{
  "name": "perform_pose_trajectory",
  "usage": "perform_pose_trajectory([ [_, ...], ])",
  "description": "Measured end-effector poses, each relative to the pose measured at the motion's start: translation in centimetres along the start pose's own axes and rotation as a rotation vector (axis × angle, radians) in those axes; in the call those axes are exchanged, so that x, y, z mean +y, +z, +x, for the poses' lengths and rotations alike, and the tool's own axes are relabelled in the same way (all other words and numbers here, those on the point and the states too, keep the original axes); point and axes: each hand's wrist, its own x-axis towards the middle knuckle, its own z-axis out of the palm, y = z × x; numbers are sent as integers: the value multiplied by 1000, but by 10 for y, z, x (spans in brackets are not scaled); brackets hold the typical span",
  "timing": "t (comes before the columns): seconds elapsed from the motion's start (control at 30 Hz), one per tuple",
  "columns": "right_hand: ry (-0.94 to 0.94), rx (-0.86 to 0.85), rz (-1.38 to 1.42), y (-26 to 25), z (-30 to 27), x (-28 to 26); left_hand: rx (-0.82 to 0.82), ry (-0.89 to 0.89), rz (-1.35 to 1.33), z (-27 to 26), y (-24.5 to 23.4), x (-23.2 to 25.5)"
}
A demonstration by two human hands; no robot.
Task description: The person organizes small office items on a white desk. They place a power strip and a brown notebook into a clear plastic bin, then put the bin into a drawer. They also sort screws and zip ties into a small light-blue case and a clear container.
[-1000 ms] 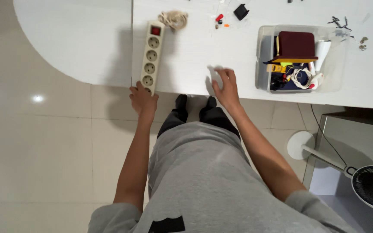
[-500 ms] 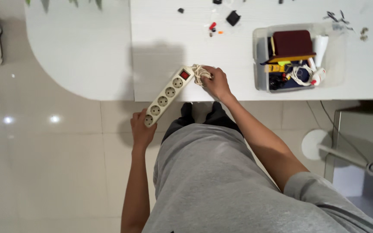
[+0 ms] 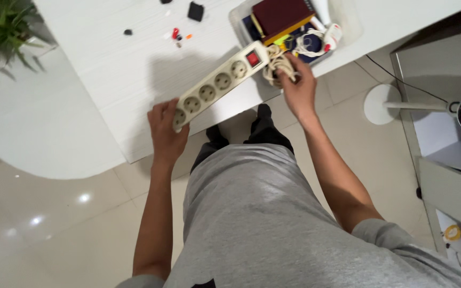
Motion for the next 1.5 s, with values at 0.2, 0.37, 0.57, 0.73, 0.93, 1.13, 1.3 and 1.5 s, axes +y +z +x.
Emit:
perform_pose_trajectory([
  [0.2, 45, 210, -168, -89, 53, 48, -79, 129, -66, 101, 68, 60],
  [0.37, 112, 203, -234, -133, 108, 95, -112, 222, -84, 174, 130, 83],
  [0.57, 134, 16, -223, -153, 145, 127, -239, 83, -48, 227, 170, 85],
  [0.73, 96, -163, -434, -162, 145, 122, -390, 12, -78, 249, 170, 88],
  [0.93, 136, -282, -440, -169, 161, 111, -422, -65, -94, 251, 156, 107],
  [1.13, 176, -383, -561, -182, 181, 102, -288, -127, -162, 205, 156, 135],
  [1.3, 282, -465, -586, -184, 193, 94, -155, -195, -161, 161, 169, 160],
  [1.5, 79, -374, -558, -180, 191, 96, 9, -285, -122, 112, 190, 193],
])
